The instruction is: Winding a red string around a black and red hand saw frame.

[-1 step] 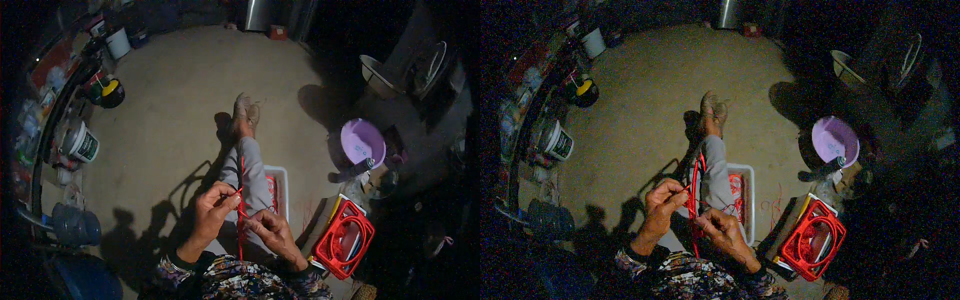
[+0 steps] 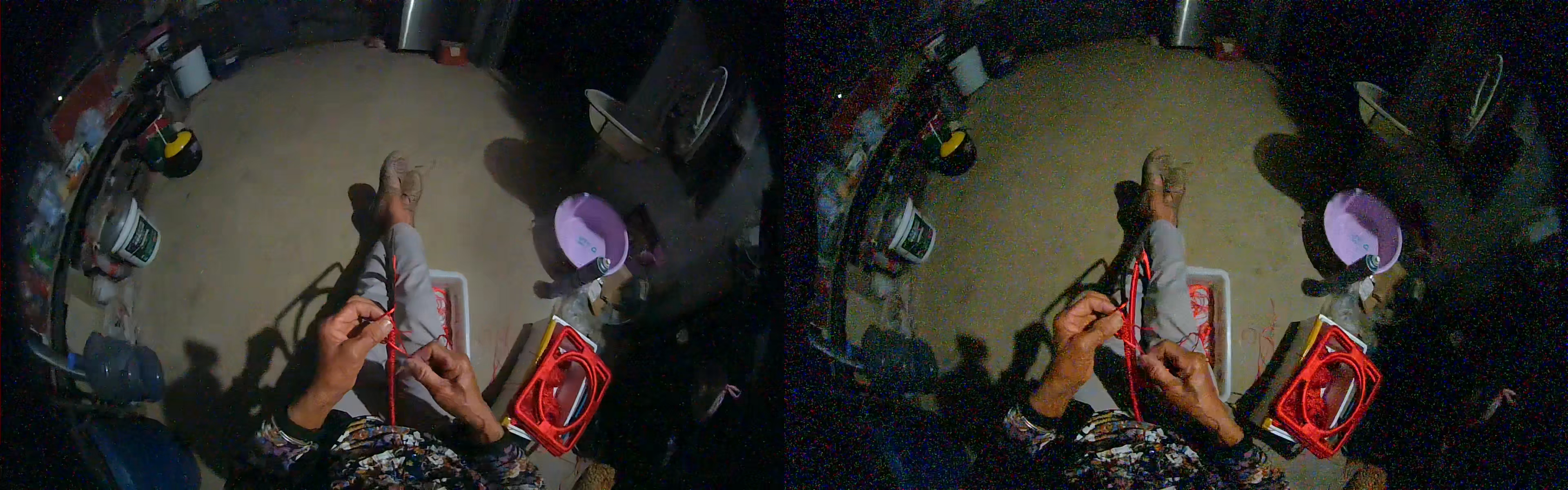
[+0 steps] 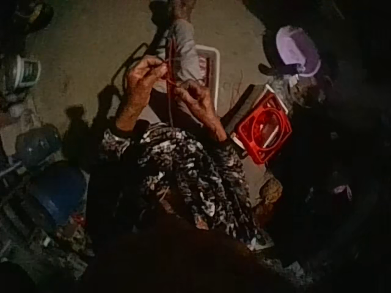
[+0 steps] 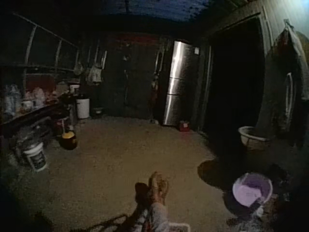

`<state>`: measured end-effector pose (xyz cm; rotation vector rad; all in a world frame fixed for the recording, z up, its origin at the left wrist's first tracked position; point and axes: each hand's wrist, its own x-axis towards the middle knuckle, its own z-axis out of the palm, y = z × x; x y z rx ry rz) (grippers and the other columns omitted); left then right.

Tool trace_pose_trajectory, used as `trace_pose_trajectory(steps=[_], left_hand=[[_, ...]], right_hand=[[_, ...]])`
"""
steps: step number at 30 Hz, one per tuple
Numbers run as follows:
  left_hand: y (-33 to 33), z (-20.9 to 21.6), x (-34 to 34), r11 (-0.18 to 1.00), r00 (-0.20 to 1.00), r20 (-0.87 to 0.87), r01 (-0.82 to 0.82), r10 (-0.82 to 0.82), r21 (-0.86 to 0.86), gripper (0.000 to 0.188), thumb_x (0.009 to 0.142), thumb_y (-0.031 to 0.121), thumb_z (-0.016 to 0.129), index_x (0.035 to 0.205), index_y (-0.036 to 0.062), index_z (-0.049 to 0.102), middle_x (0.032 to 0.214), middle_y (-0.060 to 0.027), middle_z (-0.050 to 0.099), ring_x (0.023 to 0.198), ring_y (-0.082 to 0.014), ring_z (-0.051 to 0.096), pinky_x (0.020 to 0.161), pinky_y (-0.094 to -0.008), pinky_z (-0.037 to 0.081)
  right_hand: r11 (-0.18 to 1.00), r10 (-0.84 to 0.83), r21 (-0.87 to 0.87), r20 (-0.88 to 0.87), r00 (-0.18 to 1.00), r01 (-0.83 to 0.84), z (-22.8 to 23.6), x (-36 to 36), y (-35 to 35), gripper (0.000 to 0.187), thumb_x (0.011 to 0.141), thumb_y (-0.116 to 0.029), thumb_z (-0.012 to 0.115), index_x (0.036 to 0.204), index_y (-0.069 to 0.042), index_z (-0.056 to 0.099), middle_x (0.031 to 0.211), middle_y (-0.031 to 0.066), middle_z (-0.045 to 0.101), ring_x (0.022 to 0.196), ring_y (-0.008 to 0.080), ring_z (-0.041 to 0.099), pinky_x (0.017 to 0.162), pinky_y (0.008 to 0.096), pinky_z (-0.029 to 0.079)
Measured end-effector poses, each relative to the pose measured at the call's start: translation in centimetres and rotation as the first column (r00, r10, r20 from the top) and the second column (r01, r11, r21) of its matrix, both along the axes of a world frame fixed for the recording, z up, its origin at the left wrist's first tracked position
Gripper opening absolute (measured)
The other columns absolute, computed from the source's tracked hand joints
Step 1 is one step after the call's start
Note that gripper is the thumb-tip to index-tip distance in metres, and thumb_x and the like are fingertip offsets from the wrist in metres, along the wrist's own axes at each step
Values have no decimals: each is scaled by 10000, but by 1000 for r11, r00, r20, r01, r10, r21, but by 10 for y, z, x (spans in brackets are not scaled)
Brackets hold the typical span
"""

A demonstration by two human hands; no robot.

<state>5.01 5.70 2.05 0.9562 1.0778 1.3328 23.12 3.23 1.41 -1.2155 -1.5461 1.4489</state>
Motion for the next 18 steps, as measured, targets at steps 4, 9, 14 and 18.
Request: trace_pose_trajectory(steps=[4,9,14,18], left_hand=[[-3,3,-1,998,999,23,26,-24,-62,118,811,72,646,889,12,582,835,-21,609,725,-87,569,674,-237,477],[-2,-3,3,997,996,67,61,-58,-38,152,823,91,644,938,9,587,794,-10,600,712,-65,551,647,-215,448],[-4,-9,3,996,990,126,68,-61,-49,195,822,95,647,981,-5,596,808,-14,616,715,-65,555,654,-218,447],[-1,-18,3,993,982,174,86,-71,-84,241,806,92,648,1012,-13,580,848,-51,634,739,-117,587,703,-256,469]], right_hand=[[989,-78,-122,21,997,80,-15,27,-12,164,896,-159,587,827,-11,585,681,3,569,638,74,495,582,219,386],[948,-312,-13,163,936,318,-62,82,-29,200,891,-214,586,843,-20,592,662,-1,546,590,82,467,553,224,382],[945,-240,-120,374,896,303,-66,105,-37,198,887,-223,572,898,-26,596,689,54,593,566,124,511,492,296,414],[979,-202,103,604,771,176,-58,105,-27,263,854,-178,626,1058,-21,572,663,-19,510,571,69,404,507,229,320]])
